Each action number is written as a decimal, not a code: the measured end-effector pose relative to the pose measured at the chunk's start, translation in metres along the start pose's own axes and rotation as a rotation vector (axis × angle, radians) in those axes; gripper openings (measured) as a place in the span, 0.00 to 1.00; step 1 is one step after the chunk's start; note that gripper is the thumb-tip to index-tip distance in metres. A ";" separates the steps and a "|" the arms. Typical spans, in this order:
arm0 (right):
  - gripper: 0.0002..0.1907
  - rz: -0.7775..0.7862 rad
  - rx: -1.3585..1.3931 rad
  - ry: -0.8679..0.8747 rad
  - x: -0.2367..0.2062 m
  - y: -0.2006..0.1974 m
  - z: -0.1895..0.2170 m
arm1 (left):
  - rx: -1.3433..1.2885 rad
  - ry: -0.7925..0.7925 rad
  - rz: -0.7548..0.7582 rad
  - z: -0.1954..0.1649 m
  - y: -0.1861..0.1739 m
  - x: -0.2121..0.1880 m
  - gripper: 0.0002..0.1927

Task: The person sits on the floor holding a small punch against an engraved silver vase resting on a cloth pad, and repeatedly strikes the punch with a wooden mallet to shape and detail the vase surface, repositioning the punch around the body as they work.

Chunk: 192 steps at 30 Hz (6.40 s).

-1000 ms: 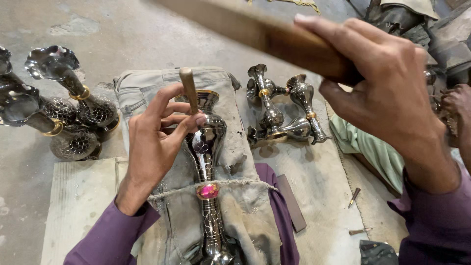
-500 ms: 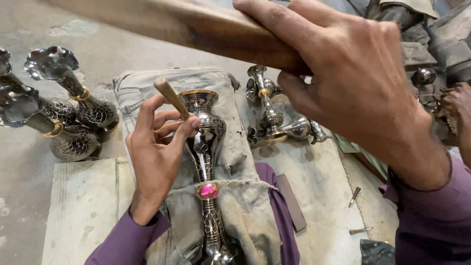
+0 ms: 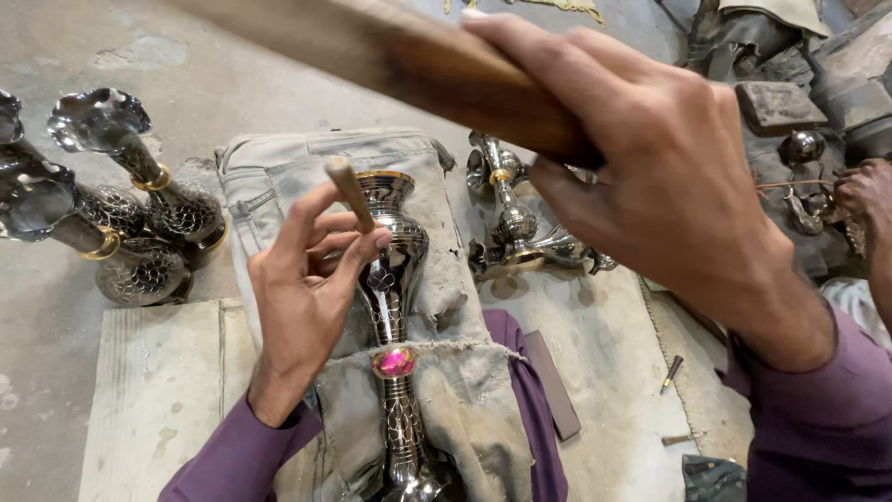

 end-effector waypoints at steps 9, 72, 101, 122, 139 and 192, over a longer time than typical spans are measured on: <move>0.36 0.092 -0.144 0.064 -0.026 0.006 -0.022 | 0.037 -0.042 0.054 -0.004 0.001 0.008 0.25; 0.16 0.074 0.895 0.377 -0.248 0.173 0.130 | -0.761 -0.590 -0.293 0.080 0.023 -0.195 0.34; 0.34 -0.194 0.941 0.851 -0.232 0.166 -0.040 | 0.460 -0.059 0.755 -0.012 0.057 0.068 0.27; 0.44 -0.027 0.496 0.611 -0.147 0.095 -0.069 | 0.430 0.034 0.642 -0.028 0.054 0.061 0.23; 0.47 0.084 0.283 0.609 -0.134 0.088 -0.067 | 0.440 0.056 0.529 -0.039 0.045 0.055 0.23; 0.37 0.030 -0.072 0.246 -0.083 0.028 -0.025 | 0.238 0.093 0.070 -0.017 0.014 -0.003 0.22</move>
Point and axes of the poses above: each hand's wrist, its own x-axis towards the middle knuckle, its own y-axis out of the palm, z = x × y, the point moved 7 cm from there along x, towards the middle knuckle, and after that the axes turned 2 degrees about y, right-handed, at the moved point
